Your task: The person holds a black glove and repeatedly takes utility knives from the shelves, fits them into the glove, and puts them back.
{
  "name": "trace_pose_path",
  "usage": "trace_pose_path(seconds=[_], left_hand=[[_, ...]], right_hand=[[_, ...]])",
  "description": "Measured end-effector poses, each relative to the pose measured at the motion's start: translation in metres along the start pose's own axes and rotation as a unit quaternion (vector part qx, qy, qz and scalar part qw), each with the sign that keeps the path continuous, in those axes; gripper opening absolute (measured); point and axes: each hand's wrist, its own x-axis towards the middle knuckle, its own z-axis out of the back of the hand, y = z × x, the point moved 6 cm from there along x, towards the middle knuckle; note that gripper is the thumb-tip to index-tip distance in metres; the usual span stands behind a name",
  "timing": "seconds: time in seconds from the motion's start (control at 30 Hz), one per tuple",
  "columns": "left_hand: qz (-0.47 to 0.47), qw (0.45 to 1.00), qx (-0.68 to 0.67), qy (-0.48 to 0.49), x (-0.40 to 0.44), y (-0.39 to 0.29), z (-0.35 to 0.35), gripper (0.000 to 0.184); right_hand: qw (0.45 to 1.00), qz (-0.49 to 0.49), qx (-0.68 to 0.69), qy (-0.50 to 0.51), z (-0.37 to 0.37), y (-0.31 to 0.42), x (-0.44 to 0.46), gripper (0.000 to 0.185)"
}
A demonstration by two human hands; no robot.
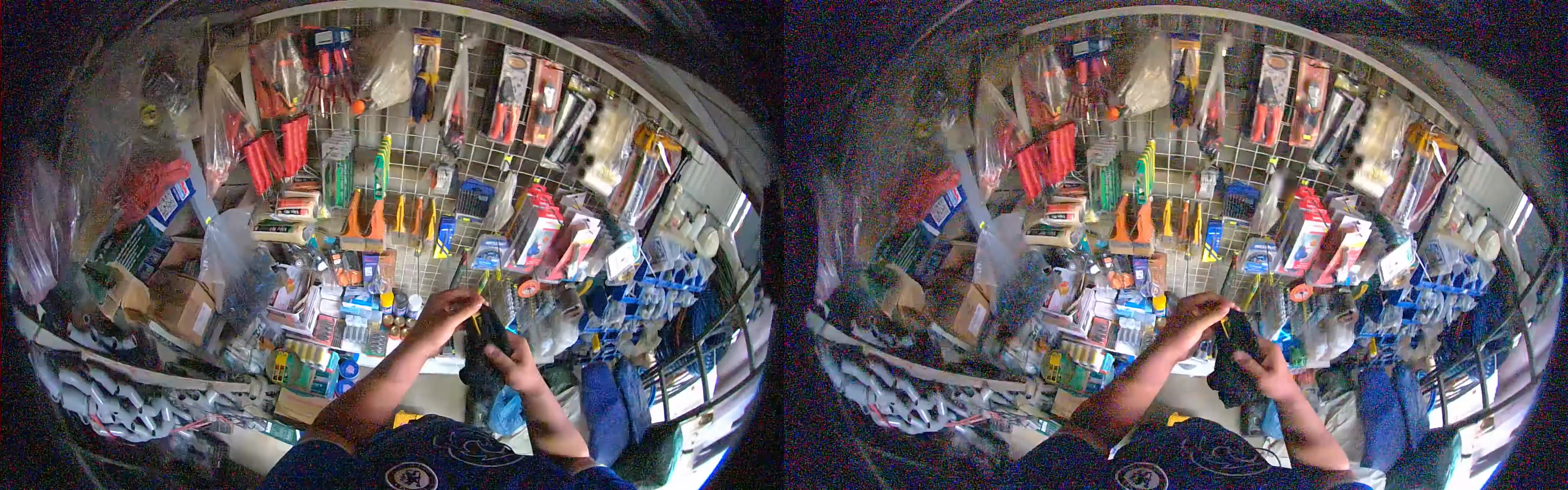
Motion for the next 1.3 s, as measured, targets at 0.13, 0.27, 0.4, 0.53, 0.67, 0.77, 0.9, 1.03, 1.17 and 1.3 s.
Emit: trace_pose_path(seconds=[0.13, 0.27, 0.4, 0.53, 0.67, 0.77, 0.9, 1.03, 1.17, 1.3], left_hand=[[-0.013, 0.997, 0.039, 0.071, -0.001, 0.0, 0.018, 0.022], [-0.012, 0.991, 0.1, 0.083, 0.003, -0.001, 0.043, 0.02], [-0.054, 0.99, 0.122, 0.049, 0.014, -0.007, 0.066, 0.021], [-0.134, 0.97, 0.199, -0.03, 0.021, -0.026, 0.1, 0.02], [-0.167, 0.966, 0.193, -0.036, 0.017, -0.035, 0.112, 0.016], [-0.171, 0.979, 0.11, 0.012, 0.012, -0.022, 0.112, 0.02], [-0.059, 0.991, 0.061, 0.103, 0.006, -0.012, 0.111, 0.028], [-0.054, 0.994, 0.091, 0.013, 0.001, -0.011, 0.125, 0.034], [-0.026, 0.996, 0.024, -0.079, 0.004, 0.039, 0.157, 0.037], [0.156, 0.932, -0.291, -0.151, -0.01, 0.07, 0.168, 0.025]], right_hand=[[0.997, -0.062, -0.025, -0.043, 0.01, -0.023, 0.014, 0.033], [0.986, -0.142, -0.069, -0.061, -0.008, -0.019, 0.018, 0.03], [0.988, -0.153, -0.026, 0.023, -0.024, -0.008, 0.036, 0.029], [0.984, -0.161, 0.074, -0.017, -0.036, -0.016, 0.054, 0.024], [0.97, -0.154, 0.164, -0.096, -0.061, -0.019, 0.066, 0.027], [0.965, -0.135, 0.199, -0.099, -0.061, -0.063, 0.077, 0.029], [0.95, -0.153, 0.211, -0.171, -0.074, -0.077, 0.074, 0.028], [0.96, -0.137, 0.205, -0.13, -0.101, -0.043, 0.079, 0.034], [0.984, -0.068, 0.139, -0.089, -0.106, -0.056, 0.08, 0.047], [0.998, 0.033, -0.004, -0.052, -0.142, -0.023, 0.093, 0.062]])
